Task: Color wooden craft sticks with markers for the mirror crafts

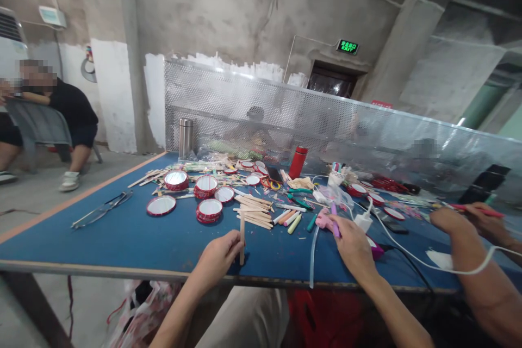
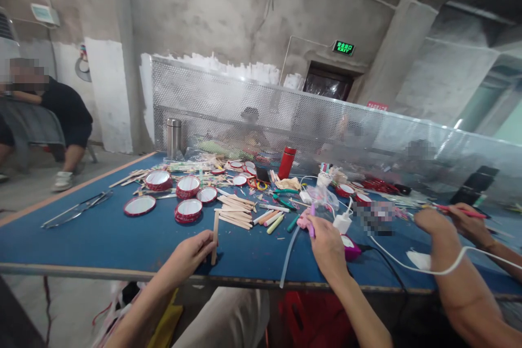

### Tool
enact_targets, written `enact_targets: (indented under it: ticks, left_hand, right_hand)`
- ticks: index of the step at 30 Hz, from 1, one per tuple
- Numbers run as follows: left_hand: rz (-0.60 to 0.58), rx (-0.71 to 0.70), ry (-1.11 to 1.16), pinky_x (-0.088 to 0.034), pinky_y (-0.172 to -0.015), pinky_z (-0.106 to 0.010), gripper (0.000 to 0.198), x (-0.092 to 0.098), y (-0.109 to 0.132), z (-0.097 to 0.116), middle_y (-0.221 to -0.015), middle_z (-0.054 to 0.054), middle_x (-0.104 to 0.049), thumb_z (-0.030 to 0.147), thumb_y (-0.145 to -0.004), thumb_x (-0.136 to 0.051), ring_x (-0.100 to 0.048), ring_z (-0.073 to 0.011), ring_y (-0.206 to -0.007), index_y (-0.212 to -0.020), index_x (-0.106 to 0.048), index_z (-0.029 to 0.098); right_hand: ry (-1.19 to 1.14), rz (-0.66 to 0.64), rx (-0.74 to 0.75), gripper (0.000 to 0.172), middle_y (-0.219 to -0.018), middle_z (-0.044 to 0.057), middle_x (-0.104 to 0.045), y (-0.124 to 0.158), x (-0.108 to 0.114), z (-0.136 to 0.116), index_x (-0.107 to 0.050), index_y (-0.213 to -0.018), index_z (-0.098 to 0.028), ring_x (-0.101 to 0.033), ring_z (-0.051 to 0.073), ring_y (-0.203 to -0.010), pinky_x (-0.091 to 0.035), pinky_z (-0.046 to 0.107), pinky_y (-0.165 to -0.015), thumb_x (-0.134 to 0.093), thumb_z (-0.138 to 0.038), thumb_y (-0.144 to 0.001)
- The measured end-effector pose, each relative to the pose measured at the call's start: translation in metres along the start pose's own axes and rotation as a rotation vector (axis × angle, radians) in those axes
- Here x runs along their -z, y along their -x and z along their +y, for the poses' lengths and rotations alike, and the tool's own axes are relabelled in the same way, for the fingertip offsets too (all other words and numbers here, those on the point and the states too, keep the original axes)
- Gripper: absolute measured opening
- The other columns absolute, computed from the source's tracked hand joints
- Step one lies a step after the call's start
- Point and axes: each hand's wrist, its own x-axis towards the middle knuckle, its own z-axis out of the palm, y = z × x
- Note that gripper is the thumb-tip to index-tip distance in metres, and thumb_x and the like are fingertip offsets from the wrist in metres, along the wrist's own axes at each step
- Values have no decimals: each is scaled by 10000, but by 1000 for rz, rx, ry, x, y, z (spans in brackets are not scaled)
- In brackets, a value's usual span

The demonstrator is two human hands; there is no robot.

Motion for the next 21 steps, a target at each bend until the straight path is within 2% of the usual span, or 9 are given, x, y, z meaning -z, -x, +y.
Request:
enact_targets:
  ticks: [2,4,7,10,12,16,18,21]
  left_hand:
    - [8,-8,-18,-342,-622,-249,213,0,0,-1,-681,21,-527,377,-875,-327,-487,-154,-647,-718,-367,238]
    - [8,-10,-29,-335,-626,-251,211,0,0,-1,-680,24,-510,376,-875,-324,-479,-154,-649,-722,-367,238]
    - [2,-5,-42,-334,-638,-252,205,0,0,0,-688,24,-500,372,-879,-317,-482,-156,-661,-740,-384,237]
    - [1,-4,-45,-332,-642,-249,207,1,0,2,-702,23,-497,374,-881,-312,-476,-154,-669,-744,-384,237]
    - [-3,5,-38,-329,-631,-247,209,1,0,3,-688,27,-482,377,-879,-310,-462,-152,-655,-740,-380,237]
    - [-1,-6,-24,-323,-623,-243,208,1,1,5,-671,32,-459,374,-873,-319,-448,-148,-642,-724,-365,236]
    - [9,-17,-18,-321,-623,-241,216,2,1,5,-670,33,-456,375,-875,-326,-448,-147,-643,-715,-363,234]
    - [25,-20,-10,-312,-613,-242,225,1,3,4,-664,37,-452,378,-881,-333,-447,-144,-634,-711,-362,233]
  right_hand:
    - [-193,141,-38,258,-1037,115,-701,-4,12,-33,-646,-1090,-184,-645,265,-963,-485,453,-890,-477,-301,-934]
    - [-428,249,-91,262,-1062,94,-699,-6,23,-72,-626,-1150,-203,-653,239,-985,-495,425,-908,-540,-289,-918]
    - [-691,405,-179,247,-980,61,-717,-3,32,-129,-639,-1138,-218,-685,200,-849,-549,368,-798,-579,-240,-900]
    - [-943,382,-288,200,-920,51,-703,0,25,-179,-657,-1079,-205,-682,174,-763,-563,308,-675,-573,-241,-901]
    - [-1058,367,-404,122,-824,30,-687,-1,12,-205,-664,-960,-186,-660,145,-667,-545,262,-601,-619,-258,-871]
    - [-1265,420,-606,187,-507,-73,-543,-14,-17,-236,-562,-757,-176,-510,77,-422,-434,191,-457,-693,-300,-810]
    - [-1310,467,-648,195,-482,-80,-544,-20,-28,-239,-537,-762,-182,-510,80,-419,-443,200,-482,-674,-308,-823]
    - [-1290,489,-693,182,-597,-24,-643,-25,-37,-232,-578,-861,-170,-569,107,-491,-472,233,-527,-644,-338,-836]
